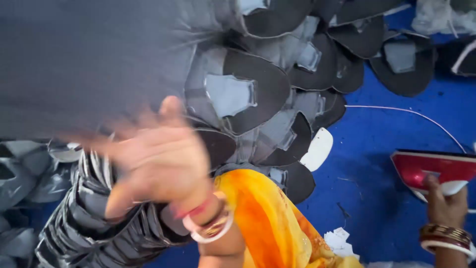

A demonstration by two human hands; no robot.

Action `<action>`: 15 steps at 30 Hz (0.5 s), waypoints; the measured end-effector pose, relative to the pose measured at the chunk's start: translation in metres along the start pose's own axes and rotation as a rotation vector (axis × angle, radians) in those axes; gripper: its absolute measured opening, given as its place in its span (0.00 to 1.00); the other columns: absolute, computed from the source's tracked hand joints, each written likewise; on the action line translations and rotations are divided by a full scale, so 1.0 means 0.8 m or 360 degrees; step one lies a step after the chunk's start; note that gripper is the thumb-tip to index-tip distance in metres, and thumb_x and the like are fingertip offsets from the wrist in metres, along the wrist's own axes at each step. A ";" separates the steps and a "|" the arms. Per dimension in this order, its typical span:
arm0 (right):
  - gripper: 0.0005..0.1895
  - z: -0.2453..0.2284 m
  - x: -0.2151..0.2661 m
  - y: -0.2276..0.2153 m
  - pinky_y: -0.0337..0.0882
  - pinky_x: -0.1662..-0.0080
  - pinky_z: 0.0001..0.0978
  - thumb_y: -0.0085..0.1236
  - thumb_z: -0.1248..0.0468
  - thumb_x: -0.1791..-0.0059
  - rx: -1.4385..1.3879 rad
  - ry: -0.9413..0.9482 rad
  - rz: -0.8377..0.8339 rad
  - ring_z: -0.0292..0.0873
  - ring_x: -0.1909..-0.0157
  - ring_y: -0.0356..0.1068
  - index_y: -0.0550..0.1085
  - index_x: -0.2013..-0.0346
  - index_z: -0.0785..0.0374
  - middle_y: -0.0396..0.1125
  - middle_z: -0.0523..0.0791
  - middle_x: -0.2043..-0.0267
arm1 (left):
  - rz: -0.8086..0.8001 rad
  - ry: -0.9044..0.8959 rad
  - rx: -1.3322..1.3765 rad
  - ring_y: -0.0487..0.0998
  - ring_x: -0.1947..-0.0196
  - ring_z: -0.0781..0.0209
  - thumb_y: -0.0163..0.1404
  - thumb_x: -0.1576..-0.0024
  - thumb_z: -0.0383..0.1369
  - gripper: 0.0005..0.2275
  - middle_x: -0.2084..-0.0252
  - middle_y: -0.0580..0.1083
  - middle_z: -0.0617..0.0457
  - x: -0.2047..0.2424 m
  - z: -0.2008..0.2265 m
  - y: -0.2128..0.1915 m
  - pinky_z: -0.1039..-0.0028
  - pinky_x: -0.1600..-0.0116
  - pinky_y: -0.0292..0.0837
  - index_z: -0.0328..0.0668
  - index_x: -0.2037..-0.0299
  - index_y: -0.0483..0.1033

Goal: The person irons small, dark grey fabric pieces on a blue surface using a red and white iron. They repeatedly pick up a piece, place a small white square on it, iron it, and then move the finished piece to a pile on the left.

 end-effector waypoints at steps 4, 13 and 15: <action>0.20 -0.010 0.007 0.007 0.70 0.45 0.33 0.62 0.61 0.38 -0.0094 0.0062 0.0055 0.38 0.47 0.69 0.65 0.37 0.68 0.69 0.46 0.44 | 0.0408 0.0255 0.0199 0.71 0.39 0.62 0.69 0.43 0.40 0.23 0.41 0.72 0.61 0.005 0.024 -0.088 0.68 0.35 0.73 0.57 0.39 0.75; 0.21 -0.019 0.007 0.009 0.67 0.57 0.28 0.62 0.57 0.40 -0.0127 0.0252 0.0091 0.35 0.58 0.66 0.66 0.39 0.65 0.68 0.43 0.52 | -0.0650 -0.1201 -0.1861 0.76 0.72 0.47 0.61 0.43 0.31 0.09 0.71 0.76 0.42 0.031 -0.069 -0.067 0.62 0.61 0.70 0.53 0.54 0.87; 0.22 -0.005 0.008 0.004 0.67 0.58 0.29 0.63 0.56 0.41 -0.0022 0.0334 0.0094 0.36 0.59 0.66 0.66 0.43 0.67 0.68 0.45 0.55 | -0.0582 -0.0404 -0.1589 0.74 0.67 0.51 0.60 0.47 0.25 0.05 0.69 0.78 0.50 0.020 -0.010 -0.029 0.66 0.60 0.69 0.44 0.63 0.85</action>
Point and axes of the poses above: each hand's wrist, its own x-axis away from the middle knuckle, its own y-axis out of the palm, z = x × y, the point moved 8 cm from there along -x, towards the middle knuckle
